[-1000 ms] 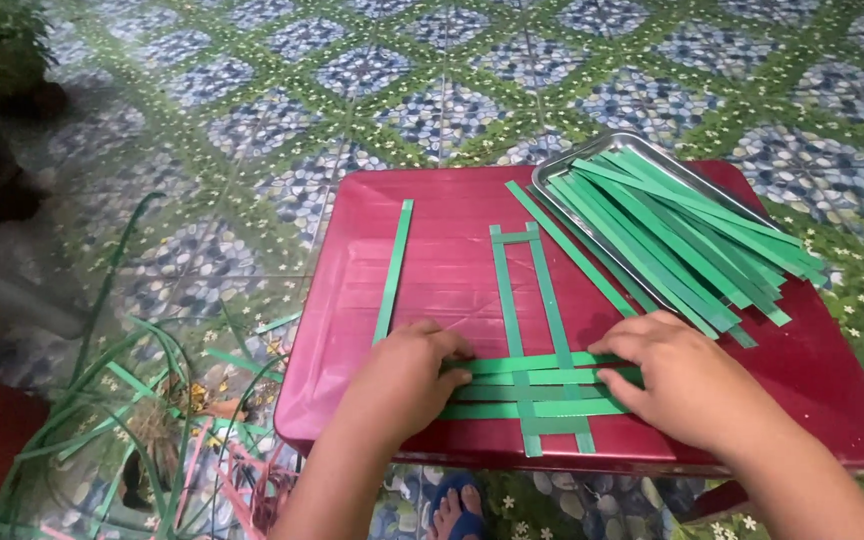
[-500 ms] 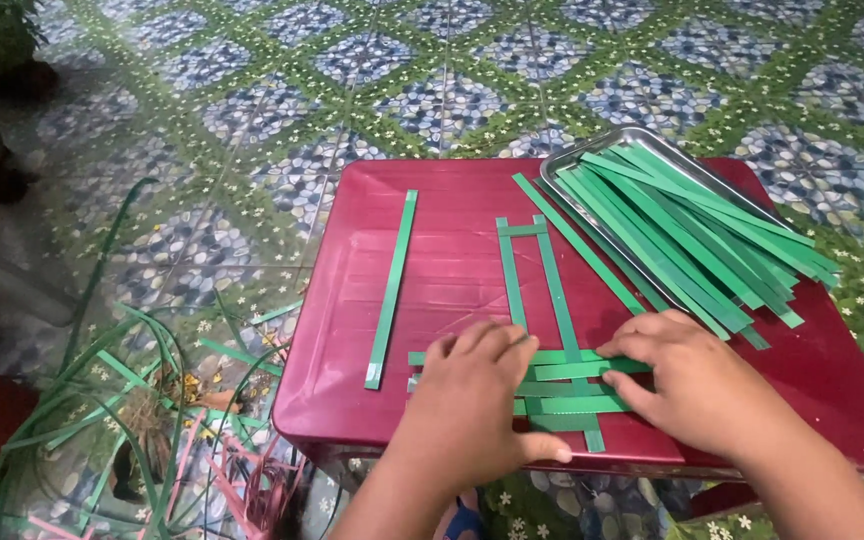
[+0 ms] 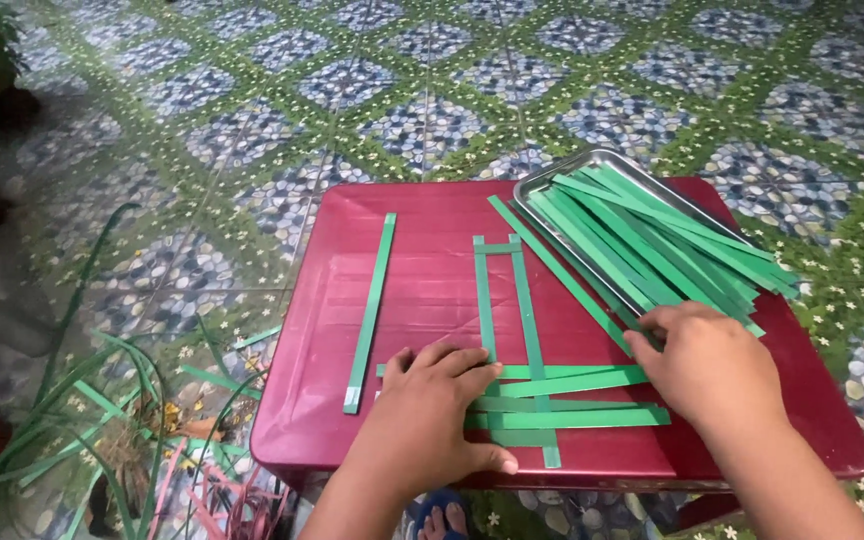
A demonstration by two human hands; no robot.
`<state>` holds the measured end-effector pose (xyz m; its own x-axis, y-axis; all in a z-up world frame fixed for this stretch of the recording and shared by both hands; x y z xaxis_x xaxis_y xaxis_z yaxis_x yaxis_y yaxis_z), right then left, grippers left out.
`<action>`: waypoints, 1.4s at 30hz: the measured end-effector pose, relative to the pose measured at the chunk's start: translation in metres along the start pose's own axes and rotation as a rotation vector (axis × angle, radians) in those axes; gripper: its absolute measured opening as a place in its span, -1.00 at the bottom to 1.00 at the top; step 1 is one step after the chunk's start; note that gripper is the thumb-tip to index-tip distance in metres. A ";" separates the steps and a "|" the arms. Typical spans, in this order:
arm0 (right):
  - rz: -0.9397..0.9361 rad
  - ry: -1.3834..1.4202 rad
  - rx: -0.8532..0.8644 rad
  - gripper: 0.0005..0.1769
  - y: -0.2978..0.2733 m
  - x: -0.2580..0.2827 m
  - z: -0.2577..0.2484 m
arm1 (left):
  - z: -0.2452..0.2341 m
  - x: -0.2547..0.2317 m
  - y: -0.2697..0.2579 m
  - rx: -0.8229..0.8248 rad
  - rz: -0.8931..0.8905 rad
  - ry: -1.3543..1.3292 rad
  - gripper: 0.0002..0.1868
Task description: The person is weaving green plastic strips together on a small red stool to create a woven mat or component.
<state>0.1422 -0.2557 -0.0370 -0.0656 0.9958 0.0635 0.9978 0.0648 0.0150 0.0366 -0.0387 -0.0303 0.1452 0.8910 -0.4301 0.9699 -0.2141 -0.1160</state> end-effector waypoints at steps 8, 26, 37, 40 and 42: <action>0.011 -0.029 0.028 -0.67 0.010 -0.003 0.007 | -0.004 0.001 0.001 0.036 -0.020 -0.018 -0.12; -0.140 0.166 0.324 -0.74 -0.012 0.017 -0.015 | -0.010 -0.004 -0.009 -0.173 0.092 -0.023 -0.41; -0.245 0.004 0.394 -0.75 -0.018 0.018 -0.010 | -0.007 0.001 -0.010 -0.088 0.012 0.001 -0.47; -0.224 -0.006 0.415 -0.75 -0.020 0.019 -0.010 | -0.004 0.002 -0.010 -0.057 -0.001 0.015 -0.50; -0.242 0.032 0.375 -0.74 -0.017 0.016 -0.005 | 0.000 0.005 -0.010 -0.139 0.034 0.043 -0.50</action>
<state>0.1242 -0.2407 -0.0313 -0.2925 0.9469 0.1336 0.8879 0.3208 -0.3296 0.0275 -0.0325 -0.0315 0.1834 0.9014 -0.3922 0.9816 -0.1893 0.0240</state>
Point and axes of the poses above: each hand's wrist, its own y-axis towards the middle knuckle, its own z-axis out of the palm, x = y × z, the point moved 3 cm from there along y, towards the middle knuckle
